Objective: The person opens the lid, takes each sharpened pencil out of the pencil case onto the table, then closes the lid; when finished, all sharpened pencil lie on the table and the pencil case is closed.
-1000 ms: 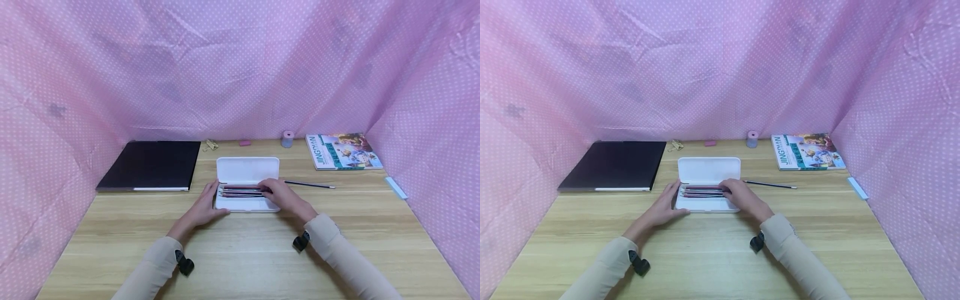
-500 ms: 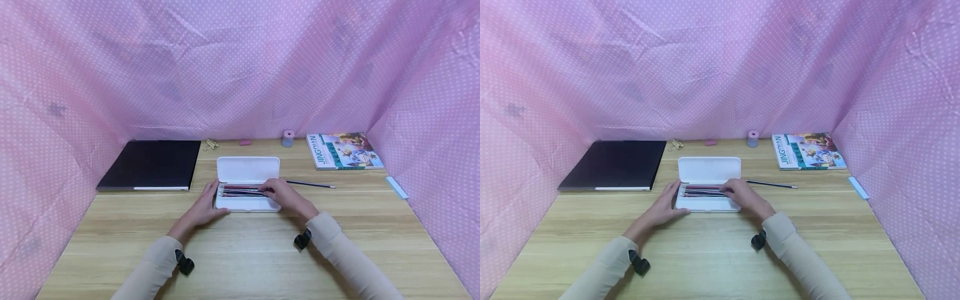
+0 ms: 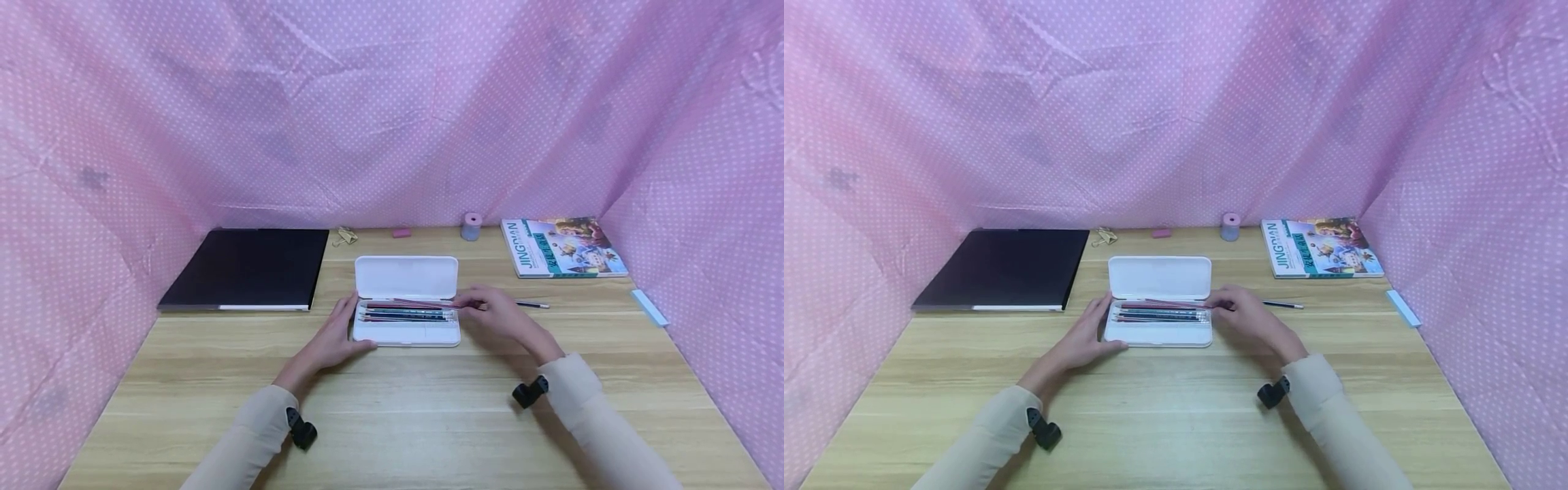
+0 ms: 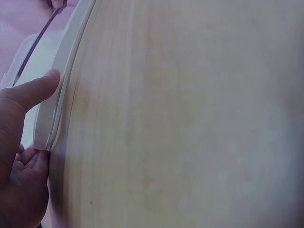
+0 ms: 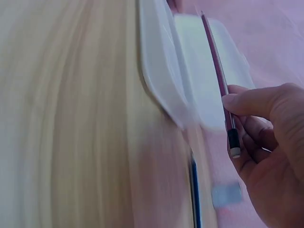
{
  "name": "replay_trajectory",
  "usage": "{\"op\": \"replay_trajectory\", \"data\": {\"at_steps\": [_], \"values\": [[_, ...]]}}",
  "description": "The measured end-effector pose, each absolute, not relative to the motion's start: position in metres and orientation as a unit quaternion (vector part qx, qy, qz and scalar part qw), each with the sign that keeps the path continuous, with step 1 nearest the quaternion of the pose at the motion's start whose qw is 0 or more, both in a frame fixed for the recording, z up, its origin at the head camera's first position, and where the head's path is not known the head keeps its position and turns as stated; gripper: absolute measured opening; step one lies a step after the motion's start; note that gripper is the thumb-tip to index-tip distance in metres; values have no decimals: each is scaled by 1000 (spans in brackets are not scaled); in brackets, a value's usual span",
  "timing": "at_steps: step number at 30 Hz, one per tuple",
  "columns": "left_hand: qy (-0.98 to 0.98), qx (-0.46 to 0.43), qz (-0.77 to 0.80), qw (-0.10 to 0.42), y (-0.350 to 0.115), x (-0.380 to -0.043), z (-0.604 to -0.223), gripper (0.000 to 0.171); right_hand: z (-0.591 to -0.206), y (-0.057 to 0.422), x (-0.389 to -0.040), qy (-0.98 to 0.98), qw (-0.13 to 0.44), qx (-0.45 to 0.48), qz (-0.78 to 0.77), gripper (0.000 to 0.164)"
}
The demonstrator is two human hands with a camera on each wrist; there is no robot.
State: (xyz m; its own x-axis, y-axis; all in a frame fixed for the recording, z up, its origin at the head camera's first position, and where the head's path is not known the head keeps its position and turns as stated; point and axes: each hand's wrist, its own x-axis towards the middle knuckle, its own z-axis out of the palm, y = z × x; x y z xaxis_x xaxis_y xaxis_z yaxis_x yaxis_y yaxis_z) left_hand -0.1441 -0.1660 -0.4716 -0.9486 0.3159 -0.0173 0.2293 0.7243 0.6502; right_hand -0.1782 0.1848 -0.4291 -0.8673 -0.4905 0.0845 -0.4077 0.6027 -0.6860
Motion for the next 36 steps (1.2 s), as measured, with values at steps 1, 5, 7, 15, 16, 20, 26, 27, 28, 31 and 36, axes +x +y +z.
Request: {"op": "replay_trajectory", "data": {"at_steps": [1, 5, 7, 15, 16, 20, 26, 27, 28, 31, 36], "values": [[926, 147, 341, 64, -166, -144, -471, 111, -428, 192, -177, 895, 51, -250, -366, 23], [927, 143, 340, 67, -166, -143, -470, 111, -424, 220, -172, 898, 22, -256, -358, 24], [927, 141, 342, 68, -166, -143, -470, 110, -424, 235, -169, 903, 6, -255, -346, 24], [926, 141, 344, 70, -165, -143, -470, 110, -430, 291, -160, 925, -21, -219, -309, 21], [926, 140, 344, 71, -165, -143, -470, 110, -432, 296, -159, 927, -24, -214, -306, 21], [926, 137, 345, 72, -166, -143, -471, 110, -439, 310, -160, 929, -33, -216, -298, 20], [927, 138, 342, 72, -166, -143, -472, 111, -452, 316, -165, 932, -16, -215, -291, 21], [926, 139, 342, 72, -166, -143, -472, 111, -453, 317, -166, 934, -11, -210, -288, 20], [926, 140, 343, 72, -166, -143, -472, 111, -455, 317, -166, 935, -7, -207, -287, 20], [926, 138, 344, 72, -165, -143, -472, 111, -458, 317, -168, 937, -4, -206, -283, 20], [928, 137, 341, 69, -165, -143, -471, 111, -461, 316, -170, 937, -8, -202, -284, 20]]}}
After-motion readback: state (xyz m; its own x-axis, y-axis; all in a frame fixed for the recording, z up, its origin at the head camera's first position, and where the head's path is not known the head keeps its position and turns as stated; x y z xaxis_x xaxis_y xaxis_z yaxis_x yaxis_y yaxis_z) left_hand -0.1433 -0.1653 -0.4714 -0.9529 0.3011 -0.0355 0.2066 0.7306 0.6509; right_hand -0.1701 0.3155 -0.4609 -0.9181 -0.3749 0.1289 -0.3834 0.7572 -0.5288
